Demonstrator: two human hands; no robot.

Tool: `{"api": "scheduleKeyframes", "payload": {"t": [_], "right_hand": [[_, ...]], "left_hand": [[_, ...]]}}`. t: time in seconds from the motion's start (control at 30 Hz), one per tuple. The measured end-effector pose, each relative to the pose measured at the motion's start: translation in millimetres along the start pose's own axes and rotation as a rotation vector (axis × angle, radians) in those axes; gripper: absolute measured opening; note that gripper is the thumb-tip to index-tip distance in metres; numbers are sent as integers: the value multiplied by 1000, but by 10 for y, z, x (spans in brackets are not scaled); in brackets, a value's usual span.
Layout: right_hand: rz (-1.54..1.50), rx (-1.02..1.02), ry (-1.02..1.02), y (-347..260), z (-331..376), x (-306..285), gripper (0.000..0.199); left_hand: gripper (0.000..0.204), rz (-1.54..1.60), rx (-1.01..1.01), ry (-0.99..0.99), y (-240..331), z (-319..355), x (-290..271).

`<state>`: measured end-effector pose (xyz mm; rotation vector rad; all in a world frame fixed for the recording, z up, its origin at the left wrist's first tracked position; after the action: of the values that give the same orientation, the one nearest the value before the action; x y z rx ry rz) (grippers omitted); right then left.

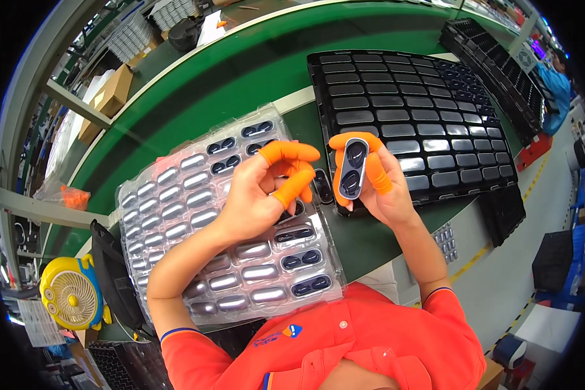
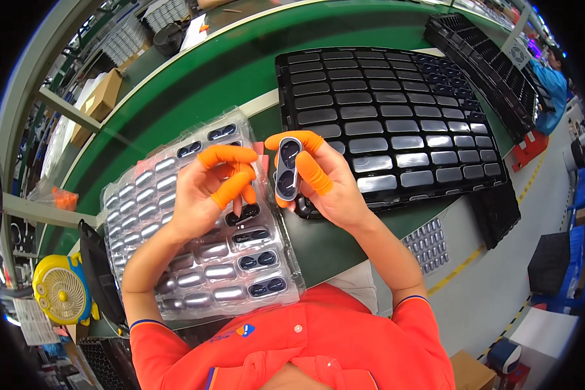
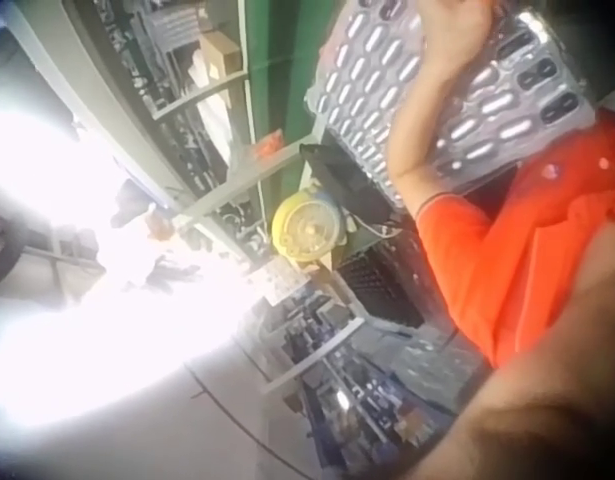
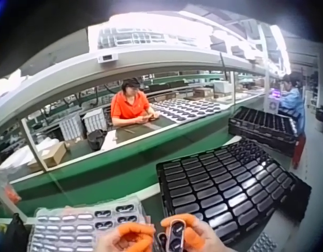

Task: The person sorts small electronic components by hand, placing them into a component tray on an assembly line.

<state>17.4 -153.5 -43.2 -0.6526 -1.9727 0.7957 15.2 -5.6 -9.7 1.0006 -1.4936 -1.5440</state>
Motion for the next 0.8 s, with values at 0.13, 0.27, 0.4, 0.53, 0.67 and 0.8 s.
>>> {"api": "scheduleKeyframes", "payload": {"t": [0.13, 0.27, 0.4, 0.53, 0.67, 0.8], "right_hand": [[129, -81, -82, -74, 3, -25, 47], [214, -117, -74, -100, 9, 24, 49], [231, -124, -80, -62, 15, -42, 49], [180, -135, -77, -55, 10, -23, 44], [117, -137, -61, -52, 9, -6, 41], [159, -148, -68, -34, 18, 4, 46]], "left_hand": [[23, -23, -97, -59, -65, 27, 74], [23, 17, -123, -107, -75, 42, 108], [24, 44, -97, -143, -81, 54, 131], [25, 76, -56, -143, -63, 63, 138], [26, 108, -53, -147, -44, 63, 146], [24, 148, -98, -135, -39, 56, 158]]}}
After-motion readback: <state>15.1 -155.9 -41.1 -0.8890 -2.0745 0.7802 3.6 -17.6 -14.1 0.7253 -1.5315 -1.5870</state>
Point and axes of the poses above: each hand's wrist, its own z-axis away from the middle knuckle, its own x-axis out of the palm, y = z × x, the point moved 6 cm from there along -z, towards the middle knuckle, and after that the axes turned 10 degrees about -x, right-handed, at the moved point
